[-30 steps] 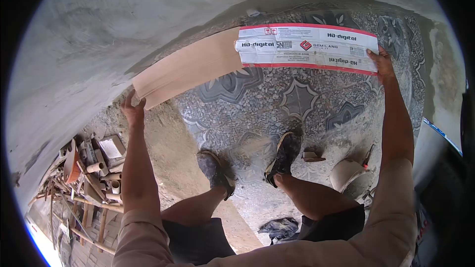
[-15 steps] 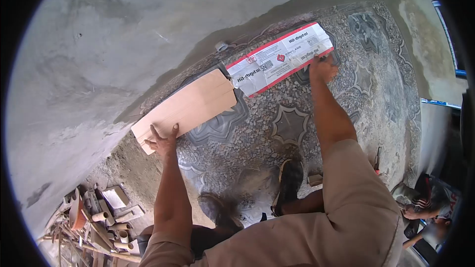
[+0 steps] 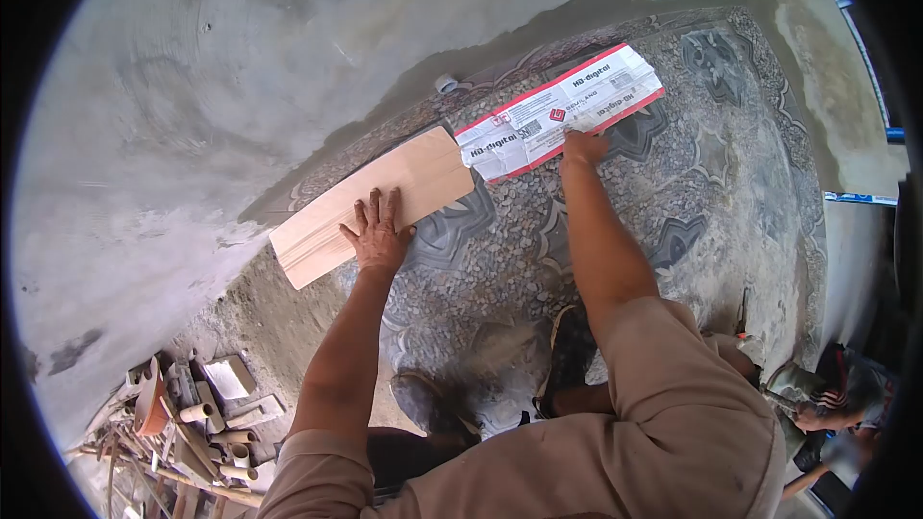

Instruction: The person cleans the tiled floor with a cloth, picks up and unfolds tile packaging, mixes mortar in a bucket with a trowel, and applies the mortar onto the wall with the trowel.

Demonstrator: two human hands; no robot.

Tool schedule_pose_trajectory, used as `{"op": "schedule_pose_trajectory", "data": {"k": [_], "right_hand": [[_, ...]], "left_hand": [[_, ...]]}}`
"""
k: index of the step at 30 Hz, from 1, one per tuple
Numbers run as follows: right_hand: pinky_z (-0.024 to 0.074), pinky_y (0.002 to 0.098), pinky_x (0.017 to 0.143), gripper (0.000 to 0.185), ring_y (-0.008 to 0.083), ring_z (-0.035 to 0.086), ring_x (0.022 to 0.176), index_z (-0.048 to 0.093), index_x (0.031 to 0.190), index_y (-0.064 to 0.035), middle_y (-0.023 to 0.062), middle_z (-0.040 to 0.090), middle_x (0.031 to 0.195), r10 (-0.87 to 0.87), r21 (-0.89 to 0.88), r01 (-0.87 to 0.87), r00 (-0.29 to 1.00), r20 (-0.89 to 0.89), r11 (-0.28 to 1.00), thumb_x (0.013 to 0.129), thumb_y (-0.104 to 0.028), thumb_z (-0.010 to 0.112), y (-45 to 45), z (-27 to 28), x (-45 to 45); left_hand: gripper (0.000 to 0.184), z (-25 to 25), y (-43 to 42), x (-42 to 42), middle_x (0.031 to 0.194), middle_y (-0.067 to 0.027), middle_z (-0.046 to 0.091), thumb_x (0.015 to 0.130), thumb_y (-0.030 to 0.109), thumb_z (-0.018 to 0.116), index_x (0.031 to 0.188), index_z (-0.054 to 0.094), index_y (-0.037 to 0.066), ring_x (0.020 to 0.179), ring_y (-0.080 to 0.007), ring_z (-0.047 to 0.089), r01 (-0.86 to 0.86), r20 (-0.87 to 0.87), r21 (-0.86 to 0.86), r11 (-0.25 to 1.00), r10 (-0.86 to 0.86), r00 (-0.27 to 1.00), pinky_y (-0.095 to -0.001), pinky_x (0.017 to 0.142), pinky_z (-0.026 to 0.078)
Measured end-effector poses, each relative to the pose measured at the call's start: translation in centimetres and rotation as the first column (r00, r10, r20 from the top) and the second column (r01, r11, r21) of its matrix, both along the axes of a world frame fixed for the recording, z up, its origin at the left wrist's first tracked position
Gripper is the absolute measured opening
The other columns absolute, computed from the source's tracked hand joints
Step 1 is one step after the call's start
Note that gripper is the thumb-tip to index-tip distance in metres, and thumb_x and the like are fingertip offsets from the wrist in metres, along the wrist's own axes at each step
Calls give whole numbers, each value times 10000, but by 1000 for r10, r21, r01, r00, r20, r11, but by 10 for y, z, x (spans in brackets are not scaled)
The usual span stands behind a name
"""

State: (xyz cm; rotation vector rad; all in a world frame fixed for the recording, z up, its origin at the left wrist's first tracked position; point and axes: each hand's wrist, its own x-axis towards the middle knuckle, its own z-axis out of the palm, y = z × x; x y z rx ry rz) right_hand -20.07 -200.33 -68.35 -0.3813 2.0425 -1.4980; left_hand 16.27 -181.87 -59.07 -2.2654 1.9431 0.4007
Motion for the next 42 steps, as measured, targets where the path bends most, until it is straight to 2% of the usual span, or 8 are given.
{"op": "schedule_pose_trajectory", "data": {"k": [5,7,11,18,27,33,37,42], "right_hand": [[546,334,758,74,201,660,839,623,946,46,142,675,983,-12,-260,111,934,357,959,889,93,617,46,70,-3],[506,277,615,69,161,633,721,628,952,13,114,673,910,45,-249,62,913,405,966,894,44,648,64,79,-7],[364,252,428,49,99,521,528,635,958,-26,36,630,742,61,-218,51,875,481,975,939,-70,645,83,99,9],[427,261,455,164,126,600,598,611,1060,-52,38,655,802,4,-238,274,647,762,932,1010,-187,533,97,158,1],[561,373,614,210,185,688,811,643,1128,-99,50,696,1008,104,-280,99,771,629,955,946,-203,638,113,131,-5],[544,407,662,236,197,668,826,645,1112,-66,74,688,1005,-19,-130,105,844,537,986,882,-47,692,100,111,0],[524,413,674,321,202,637,799,650,1114,-44,70,676,948,-92,-160,182,886,454,970,802,1,712,100,46,-22],[581,343,620,206,203,678,810,591,1162,-39,87,671,1008,55,-164,63,775,629,984,958,-28,619,111,64,-33]], "left_hand": [[825,12,-19,-38,1381,-176,502,848,496,742,1421,437,-15,1262,-327,503,6,-531,-218,976,-124,838,-534,1008,433],[760,17,-34,-80,1272,-146,588,874,535,719,1358,495,-6,1176,-281,579,-361,-839,528,769,539,-77,-496,901,510],[558,40,-53,-134,1259,-158,616,934,329,715,1323,497,-5,1124,-307,640,-211,-727,568,795,365,-582,-508,867,601],[478,35,-52,-138,1348,-166,598,1002,207,604,1408,458,3,1219,-333,600,-56,-627,523,850,339,-701,-551,995,529],[446,11,-50,-109,1378,-142,579,1053,266,505,1410,471,1,1227,-284,597,107,-672,522,846,485,-560,-456,1040,507],[605,10,-55,-90,1233,-130,648,907,381,750,1321,557,-17,966,-256,659,-142,-764,623,769,560,-320,-389,818,539],[461,-76,-40,-13,1042,-192,657,826,316,795,1044,672,-70,879,-336,661,-279,-631,-299,913,30,775,-431,845,533],[903,-8,-2,-20,1620,-99,188,756,332,839,1519,356,348,1481,-452,158,-244,-184,-162,956,213,959,-688,1108,271]]}}
